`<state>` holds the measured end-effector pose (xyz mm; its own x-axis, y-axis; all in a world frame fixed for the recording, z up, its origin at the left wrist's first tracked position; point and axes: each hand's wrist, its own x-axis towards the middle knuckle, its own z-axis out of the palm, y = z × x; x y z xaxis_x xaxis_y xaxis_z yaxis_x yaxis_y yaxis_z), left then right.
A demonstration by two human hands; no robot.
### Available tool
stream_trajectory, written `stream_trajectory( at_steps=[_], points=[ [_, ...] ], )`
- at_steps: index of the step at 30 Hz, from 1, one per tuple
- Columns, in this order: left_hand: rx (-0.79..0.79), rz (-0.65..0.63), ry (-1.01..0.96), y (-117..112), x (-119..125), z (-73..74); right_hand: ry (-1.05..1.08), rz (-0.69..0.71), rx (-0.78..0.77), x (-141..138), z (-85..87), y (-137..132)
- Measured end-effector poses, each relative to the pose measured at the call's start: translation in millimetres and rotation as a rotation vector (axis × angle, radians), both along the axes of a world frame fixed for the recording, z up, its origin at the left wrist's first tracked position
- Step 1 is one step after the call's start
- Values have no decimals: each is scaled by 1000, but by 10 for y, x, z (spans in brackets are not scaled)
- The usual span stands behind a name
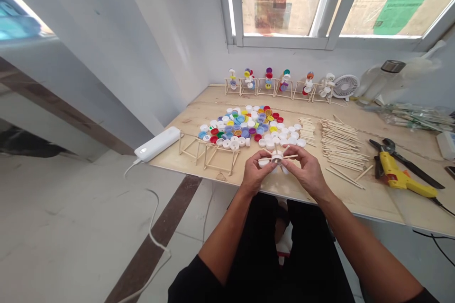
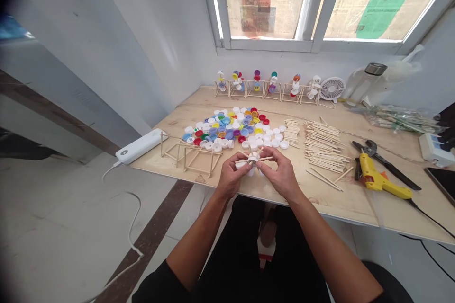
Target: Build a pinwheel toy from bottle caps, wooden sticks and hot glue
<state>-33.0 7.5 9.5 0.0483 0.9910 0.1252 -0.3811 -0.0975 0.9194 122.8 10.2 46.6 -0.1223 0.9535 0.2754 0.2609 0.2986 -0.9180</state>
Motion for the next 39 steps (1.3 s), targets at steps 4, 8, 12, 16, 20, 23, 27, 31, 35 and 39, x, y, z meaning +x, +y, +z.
stream_trajectory(
  at_steps=[4,8,12,16,20,23,27,31,35,39],
  points=[
    [-22,10,1,2,1,-14,-118,31,35,48,63,5],
    [-55,1,15,3,4,-12,-197,38,71,87,127,13],
    [-51,15,38,2,4,0,-198,57,79,72,136,12],
    [2,31,14,6,-1,1,-144,41,93,48,94,5],
    [0,17,3,12,-8,-18,-123,36,111,34,59,-2],
    [-28,4,16,13,-10,-33,-118,48,100,34,62,-7],
    [-48,41,-59,14,-9,-46,-35,56,44,104,75,26],
    [-93,118,-164,23,-7,-44,15,-107,24,272,39,146],
    [-106,153,-242,28,-3,-31,-408,-263,78,402,-45,295],
    [-104,155,-291,32,-3,-29,-853,-229,190,359,-119,416]
  ],
)
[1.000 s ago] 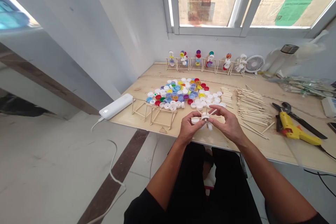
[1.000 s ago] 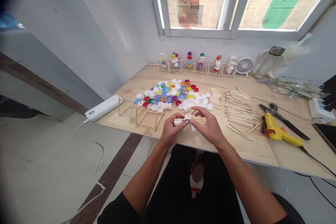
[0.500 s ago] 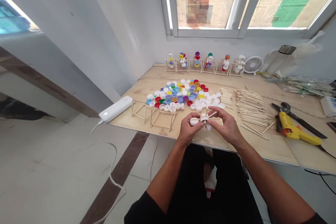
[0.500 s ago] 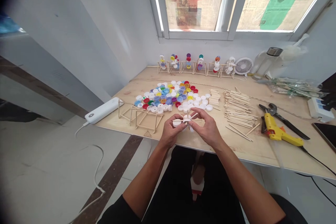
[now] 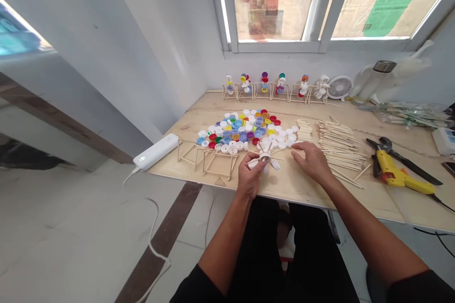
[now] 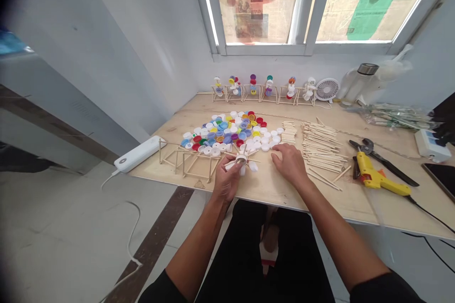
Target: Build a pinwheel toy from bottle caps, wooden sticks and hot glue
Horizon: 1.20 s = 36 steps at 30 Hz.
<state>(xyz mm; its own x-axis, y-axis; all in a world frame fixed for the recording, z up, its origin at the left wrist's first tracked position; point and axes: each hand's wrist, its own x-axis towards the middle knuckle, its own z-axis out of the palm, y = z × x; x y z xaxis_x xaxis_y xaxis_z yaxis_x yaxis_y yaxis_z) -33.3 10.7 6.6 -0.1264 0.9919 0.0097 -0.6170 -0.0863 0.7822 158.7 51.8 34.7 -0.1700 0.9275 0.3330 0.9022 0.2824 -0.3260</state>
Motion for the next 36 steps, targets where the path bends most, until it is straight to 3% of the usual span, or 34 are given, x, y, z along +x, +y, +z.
stream_trajectory(
  at_steps=[12,19,24,28,36],
  points=[
    [-11,10,-3,4,-4,-5,-290,95,57,-318,-62,238],
    [-29,17,39,4,-4,0,-316,174,113,-232,-29,-27],
    [-14,13,21,12,-4,-9,-210,330,125,-49,-47,-245],
    [-6,11,29,12,-7,-21,-132,247,94,16,-113,-305],
    [20,30,104,4,11,-4,-186,123,39,-151,-176,-289]
  ],
)
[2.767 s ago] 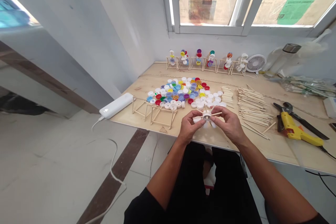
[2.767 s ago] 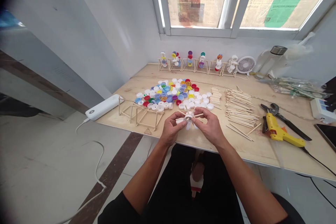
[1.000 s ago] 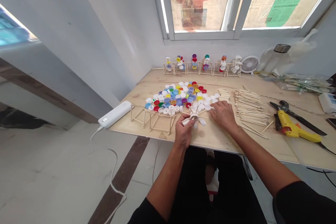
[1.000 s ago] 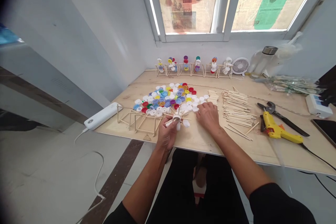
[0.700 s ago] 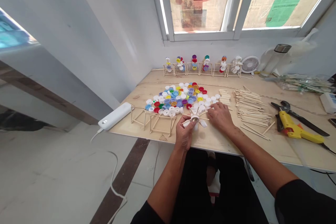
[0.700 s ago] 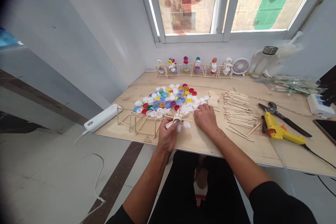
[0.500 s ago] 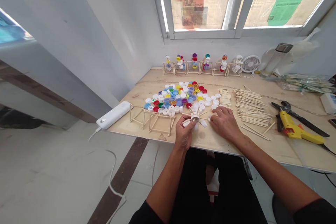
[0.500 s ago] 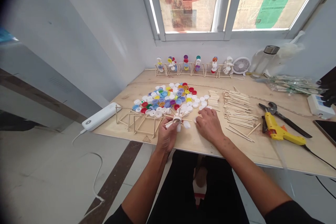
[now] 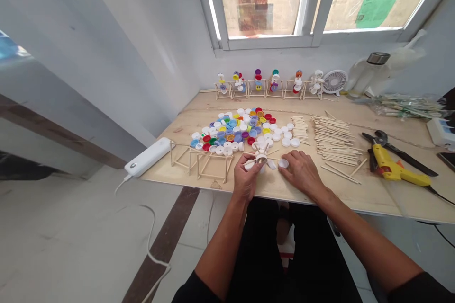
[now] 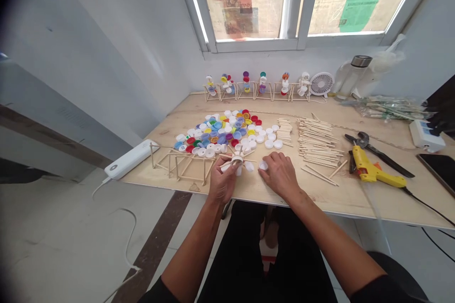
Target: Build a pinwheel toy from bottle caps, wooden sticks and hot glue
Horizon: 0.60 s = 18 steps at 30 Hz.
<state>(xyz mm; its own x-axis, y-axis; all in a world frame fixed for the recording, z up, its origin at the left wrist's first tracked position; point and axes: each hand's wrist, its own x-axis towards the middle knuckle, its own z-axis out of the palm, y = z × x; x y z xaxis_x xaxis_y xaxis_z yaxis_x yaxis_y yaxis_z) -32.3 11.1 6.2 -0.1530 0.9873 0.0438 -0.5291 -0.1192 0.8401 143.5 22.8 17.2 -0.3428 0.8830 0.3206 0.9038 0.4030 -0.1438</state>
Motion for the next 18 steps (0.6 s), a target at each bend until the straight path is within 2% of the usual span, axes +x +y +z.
stream_trajectory(
  at_steps=[12,15,18],
  points=[
    [-35,-14,-5,14,-5,-32,125,114,-67,189,81,-245],
    [-29,-12,-15,15,-4,-29,159,86,-35,361,121,-323],
    [-25,-5,-7,12,0,-14,184,9,45,670,170,-399]
  ],
)
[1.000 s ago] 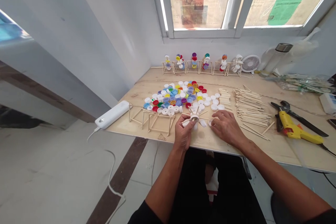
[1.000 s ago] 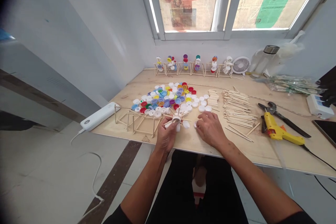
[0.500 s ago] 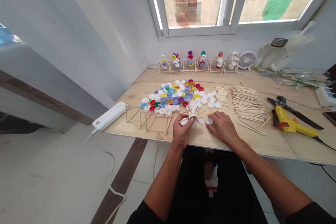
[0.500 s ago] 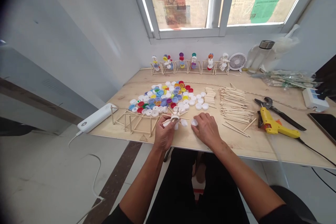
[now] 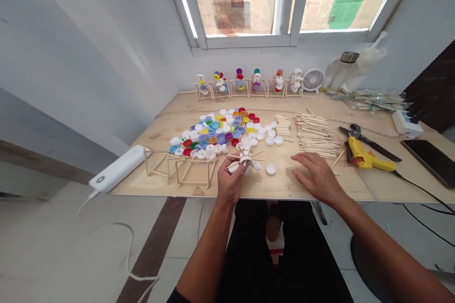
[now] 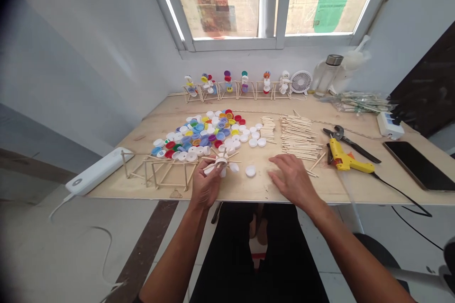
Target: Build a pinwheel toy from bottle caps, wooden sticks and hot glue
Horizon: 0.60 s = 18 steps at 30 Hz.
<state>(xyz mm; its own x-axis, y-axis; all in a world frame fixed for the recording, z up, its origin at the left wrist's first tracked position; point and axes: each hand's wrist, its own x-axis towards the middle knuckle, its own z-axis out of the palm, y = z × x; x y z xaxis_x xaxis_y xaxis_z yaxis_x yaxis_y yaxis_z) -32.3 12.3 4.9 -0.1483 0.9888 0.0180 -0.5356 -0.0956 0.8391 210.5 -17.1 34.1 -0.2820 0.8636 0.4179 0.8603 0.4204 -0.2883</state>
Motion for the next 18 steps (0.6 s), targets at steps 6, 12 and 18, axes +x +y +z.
stream_trajectory(
  at_steps=[6,12,18],
  points=[
    [21,16,39,-4,-1,-7,-65,-298,143,968,71,-150],
    [13,-1,42,-2,12,-26,-288,-563,34,1844,-94,-233],
    [12,7,73,-13,32,-5,-296,-640,-50,2180,-328,-95]
  ],
)
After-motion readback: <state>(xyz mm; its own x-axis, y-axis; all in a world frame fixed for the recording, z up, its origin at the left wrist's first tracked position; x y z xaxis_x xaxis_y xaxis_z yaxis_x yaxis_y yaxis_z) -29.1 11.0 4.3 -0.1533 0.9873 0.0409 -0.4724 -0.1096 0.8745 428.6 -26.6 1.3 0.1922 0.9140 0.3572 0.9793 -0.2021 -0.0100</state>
